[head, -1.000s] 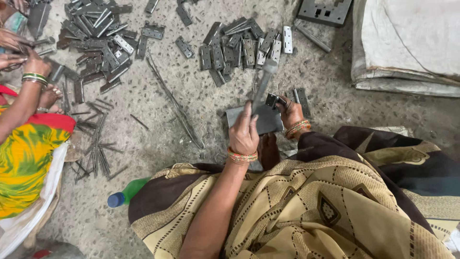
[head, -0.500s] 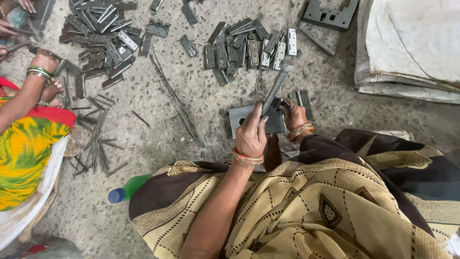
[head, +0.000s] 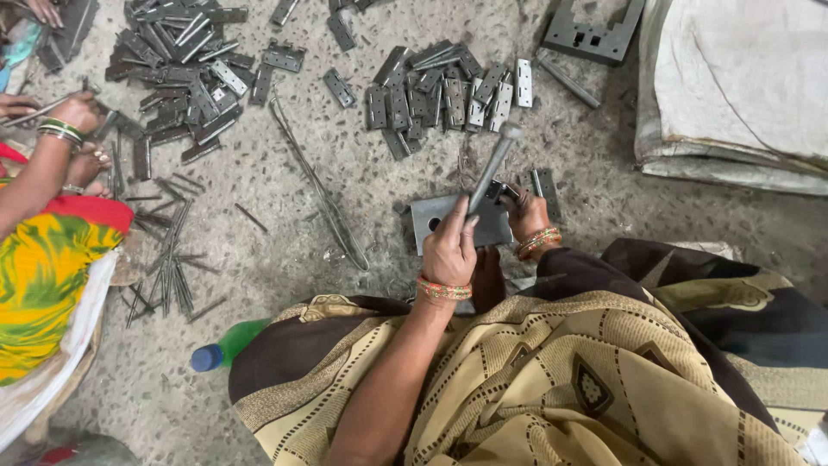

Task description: The person sits on the floor and assembles metal hinges by inserting pins into hinge plates using a metal rod and a block. They repeatedly pick up hinge plates, align them, insert the pin, and tap it into place before setting the assembled unit aside.

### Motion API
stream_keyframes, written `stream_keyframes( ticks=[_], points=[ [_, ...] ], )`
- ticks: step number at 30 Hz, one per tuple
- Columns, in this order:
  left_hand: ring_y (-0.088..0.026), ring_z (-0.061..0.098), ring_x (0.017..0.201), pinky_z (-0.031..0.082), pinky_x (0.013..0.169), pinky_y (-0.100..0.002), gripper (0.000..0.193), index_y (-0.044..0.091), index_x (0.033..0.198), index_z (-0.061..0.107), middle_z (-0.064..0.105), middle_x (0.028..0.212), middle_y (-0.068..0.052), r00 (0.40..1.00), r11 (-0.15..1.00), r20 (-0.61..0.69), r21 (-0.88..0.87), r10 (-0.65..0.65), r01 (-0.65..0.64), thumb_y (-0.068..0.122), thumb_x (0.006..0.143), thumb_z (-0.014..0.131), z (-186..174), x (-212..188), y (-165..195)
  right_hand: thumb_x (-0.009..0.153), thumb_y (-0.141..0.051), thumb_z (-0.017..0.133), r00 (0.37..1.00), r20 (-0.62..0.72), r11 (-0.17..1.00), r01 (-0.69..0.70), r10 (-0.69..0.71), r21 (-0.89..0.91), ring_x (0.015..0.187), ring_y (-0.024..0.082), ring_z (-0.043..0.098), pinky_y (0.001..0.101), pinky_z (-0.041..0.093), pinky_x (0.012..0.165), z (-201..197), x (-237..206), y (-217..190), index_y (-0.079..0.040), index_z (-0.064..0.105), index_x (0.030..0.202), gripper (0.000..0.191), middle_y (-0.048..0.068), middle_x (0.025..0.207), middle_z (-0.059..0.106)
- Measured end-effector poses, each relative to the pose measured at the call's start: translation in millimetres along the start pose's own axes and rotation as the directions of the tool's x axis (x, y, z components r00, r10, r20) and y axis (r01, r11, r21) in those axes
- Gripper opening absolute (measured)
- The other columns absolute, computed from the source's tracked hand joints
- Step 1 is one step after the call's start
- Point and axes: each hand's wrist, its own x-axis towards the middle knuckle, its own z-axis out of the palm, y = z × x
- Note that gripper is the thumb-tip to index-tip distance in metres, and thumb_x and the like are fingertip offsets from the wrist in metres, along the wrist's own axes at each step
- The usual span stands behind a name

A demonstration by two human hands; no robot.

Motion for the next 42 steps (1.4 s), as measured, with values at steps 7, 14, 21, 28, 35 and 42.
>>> stream_keyframes(
  ticks=[7, 14, 21, 28, 35, 42],
  points=[
    [-0.034, 0.074, 0.067, 0.056, 0.056, -0.044, 0.045, 0.022, 0.148, 0.052, 0.074, 0.081, -0.018, 0.647, 0.785, 0.478, 0.520, -0.594, 0.337, 0.024, 0.103, 0.055, 12.0, 15.7, -4.8, 0.093, -0.004, 0.073, 1.000, -0.020, 0.997, -0.020, 0.019, -0.078, 0.084, 0.029, 0.075, 0.0371, 0.057, 0.069, -4.0, 5.3, -2.4, -0.004, 0.070, 0.123, 0.030, 0.022, 0.097, 0.074],
    [-0.035, 0.075, 0.074, 0.058, 0.061, -0.045, 0.036, 0.014, 0.136, 0.064, 0.075, 0.089, -0.017, 0.957, 0.940, 0.111, 0.248, -0.267, 0.234, 0.020, 0.101, 0.061, 8.9, -0.9, -20.7, 0.094, -0.007, 0.072, 0.981, 0.044, 0.980, -0.183, 0.187, -0.077, 0.076, 0.028, 0.075, 0.0362, 0.057, 0.069, -5.2, 5.8, -3.5, -0.006, 0.071, 0.122, 0.027, 0.020, 0.091, 0.075],
    [-0.037, 0.074, 0.073, 0.059, 0.061, -0.047, 0.041, 0.013, 0.140, 0.061, 0.076, 0.097, -0.019, 0.954, 0.951, 0.222, 0.278, -0.203, 0.138, 0.020, 0.100, 0.060, 9.3, 11.2, -7.4, 0.095, -0.005, 0.071, 1.000, -0.009, 1.000, -0.010, 0.010, 0.007, 0.083, 0.026, 0.077, 0.0351, 0.057, 0.070, -4.6, 3.5, -1.7, -0.004, 0.071, 0.119, 0.025, 0.020, 0.097, 0.075],
    [-0.041, 0.071, 0.072, 0.055, 0.062, -0.051, 0.036, 0.022, 0.136, 0.065, 0.073, 0.079, -0.021, 0.773, 0.802, 0.297, 0.424, -0.561, 0.420, 0.029, 0.102, 0.058, 19.0, -6.0, -48.0, 0.096, -0.007, 0.073, 0.999, 0.004, 0.996, -0.047, 0.047, -0.075, 0.083, 0.022, 0.076, 0.0345, 0.057, 0.070, -7.8, 2.9, -10.7, -0.003, 0.072, 0.122, 0.027, 0.022, 0.097, 0.074],
    [-0.033, 0.073, 0.075, 0.053, 0.069, -0.045, 0.032, 0.001, 0.115, 0.068, 0.075, 0.088, -0.020, 0.498, 0.496, -0.083, 0.043, -0.863, 0.867, 0.032, 0.108, 0.060, 19.6, -20.1, -132.3, 0.097, -0.011, 0.073, 0.981, 0.055, 0.978, -0.189, 0.184, 0.088, 0.080, 0.015, 0.072, 0.0315, 0.055, 0.071, -14.2, 8.9, -2.3, 0.000, 0.070, 0.124, 0.028, 0.016, 0.096, 0.078],
    [-0.036, 0.072, 0.090, 0.057, 0.073, -0.050, 0.040, 0.008, 0.136, 0.055, 0.069, 0.115, -0.018, 0.065, 0.079, -0.135, -0.102, -0.989, 0.992, 0.014, 0.096, 0.053, -7.8, -15.5, -129.1, 0.097, -0.015, 0.075, 0.885, 0.036, 0.873, -0.463, 0.464, 0.155, 0.085, 0.016, 0.072, 0.0304, 0.055, 0.073, -64.0, -2.2, 20.5, -0.001, 0.071, 0.123, 0.030, 0.012, 0.101, 0.078]
  ],
)
